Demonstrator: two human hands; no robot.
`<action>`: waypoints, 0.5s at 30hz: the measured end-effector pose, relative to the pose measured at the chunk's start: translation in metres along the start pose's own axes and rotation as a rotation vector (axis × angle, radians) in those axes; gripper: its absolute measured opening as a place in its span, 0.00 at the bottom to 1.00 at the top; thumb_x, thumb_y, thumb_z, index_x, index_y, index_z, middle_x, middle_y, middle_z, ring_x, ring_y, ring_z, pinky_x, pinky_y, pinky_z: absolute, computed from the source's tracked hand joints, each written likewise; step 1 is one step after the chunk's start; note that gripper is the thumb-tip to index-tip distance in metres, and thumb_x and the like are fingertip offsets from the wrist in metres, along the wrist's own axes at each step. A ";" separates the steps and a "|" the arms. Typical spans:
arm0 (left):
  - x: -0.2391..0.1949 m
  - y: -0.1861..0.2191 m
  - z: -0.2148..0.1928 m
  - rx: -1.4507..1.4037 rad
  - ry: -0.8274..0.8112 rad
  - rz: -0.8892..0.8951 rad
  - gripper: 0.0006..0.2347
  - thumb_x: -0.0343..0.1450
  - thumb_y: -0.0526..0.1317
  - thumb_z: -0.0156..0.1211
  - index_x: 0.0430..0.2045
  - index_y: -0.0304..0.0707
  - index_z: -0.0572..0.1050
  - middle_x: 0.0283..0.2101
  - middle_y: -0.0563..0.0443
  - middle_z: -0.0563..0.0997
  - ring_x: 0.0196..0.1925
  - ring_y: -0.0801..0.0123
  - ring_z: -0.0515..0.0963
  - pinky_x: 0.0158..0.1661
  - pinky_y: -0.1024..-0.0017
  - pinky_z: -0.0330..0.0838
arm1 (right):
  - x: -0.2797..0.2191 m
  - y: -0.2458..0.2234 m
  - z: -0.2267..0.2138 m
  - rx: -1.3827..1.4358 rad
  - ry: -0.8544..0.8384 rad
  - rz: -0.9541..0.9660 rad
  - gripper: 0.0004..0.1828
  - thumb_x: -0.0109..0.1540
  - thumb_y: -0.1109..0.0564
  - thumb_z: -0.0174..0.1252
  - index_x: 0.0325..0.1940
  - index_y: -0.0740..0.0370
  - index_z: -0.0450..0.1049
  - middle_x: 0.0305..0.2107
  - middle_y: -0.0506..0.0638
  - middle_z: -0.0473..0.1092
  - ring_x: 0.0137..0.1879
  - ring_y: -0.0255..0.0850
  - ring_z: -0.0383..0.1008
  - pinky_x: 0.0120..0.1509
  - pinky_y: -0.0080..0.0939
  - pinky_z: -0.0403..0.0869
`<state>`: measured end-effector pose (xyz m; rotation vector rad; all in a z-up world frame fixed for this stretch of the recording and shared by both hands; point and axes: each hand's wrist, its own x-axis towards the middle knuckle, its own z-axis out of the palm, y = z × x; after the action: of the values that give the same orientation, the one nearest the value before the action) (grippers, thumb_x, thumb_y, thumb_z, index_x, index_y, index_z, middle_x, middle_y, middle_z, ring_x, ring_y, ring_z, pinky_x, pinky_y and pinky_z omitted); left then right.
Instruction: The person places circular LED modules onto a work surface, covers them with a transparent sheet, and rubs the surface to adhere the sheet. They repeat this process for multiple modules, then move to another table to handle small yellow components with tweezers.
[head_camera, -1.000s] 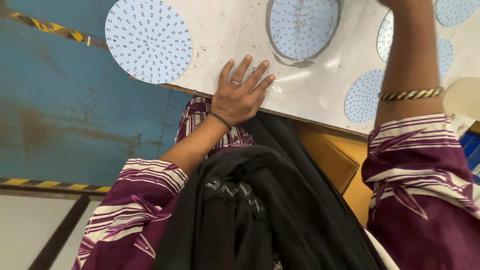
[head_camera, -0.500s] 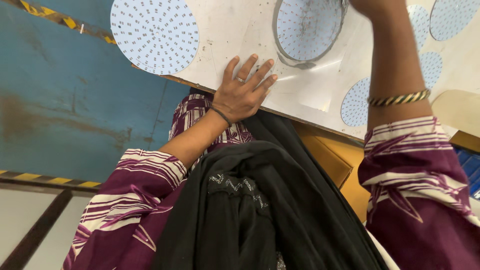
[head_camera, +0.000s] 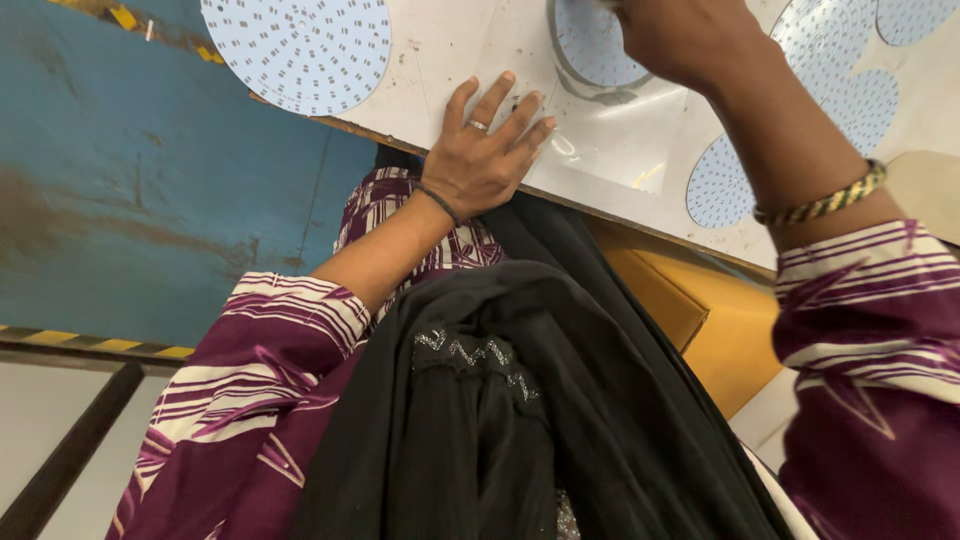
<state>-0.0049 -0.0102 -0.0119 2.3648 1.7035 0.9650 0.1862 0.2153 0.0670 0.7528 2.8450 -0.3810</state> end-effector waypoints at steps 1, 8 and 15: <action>0.000 0.000 0.000 0.002 0.002 0.002 0.12 0.79 0.44 0.62 0.55 0.47 0.82 0.65 0.49 0.73 0.72 0.49 0.63 0.69 0.45 0.55 | -0.003 -0.006 -0.006 -0.028 0.014 -0.041 0.08 0.70 0.64 0.56 0.49 0.64 0.81 0.33 0.59 0.77 0.35 0.51 0.77 0.37 0.48 0.74; -0.002 0.000 0.001 -0.011 -0.004 0.004 0.12 0.78 0.44 0.61 0.56 0.47 0.81 0.65 0.48 0.73 0.72 0.48 0.64 0.69 0.44 0.55 | -0.028 -0.044 -0.033 -0.220 0.086 -0.207 0.13 0.66 0.60 0.58 0.53 0.51 0.83 0.42 0.44 0.79 0.55 0.41 0.75 0.62 0.49 0.68; -0.001 0.000 0.002 0.000 0.025 0.006 0.12 0.78 0.44 0.62 0.55 0.46 0.81 0.64 0.48 0.74 0.72 0.49 0.64 0.67 0.46 0.59 | -0.042 -0.039 -0.037 -0.293 0.162 -0.128 0.17 0.53 0.59 0.63 0.45 0.45 0.85 0.30 0.44 0.77 0.49 0.41 0.76 0.57 0.56 0.66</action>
<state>-0.0043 -0.0101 -0.0138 2.3688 1.7057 0.9999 0.1985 0.1743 0.1196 0.5690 3.0129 0.0867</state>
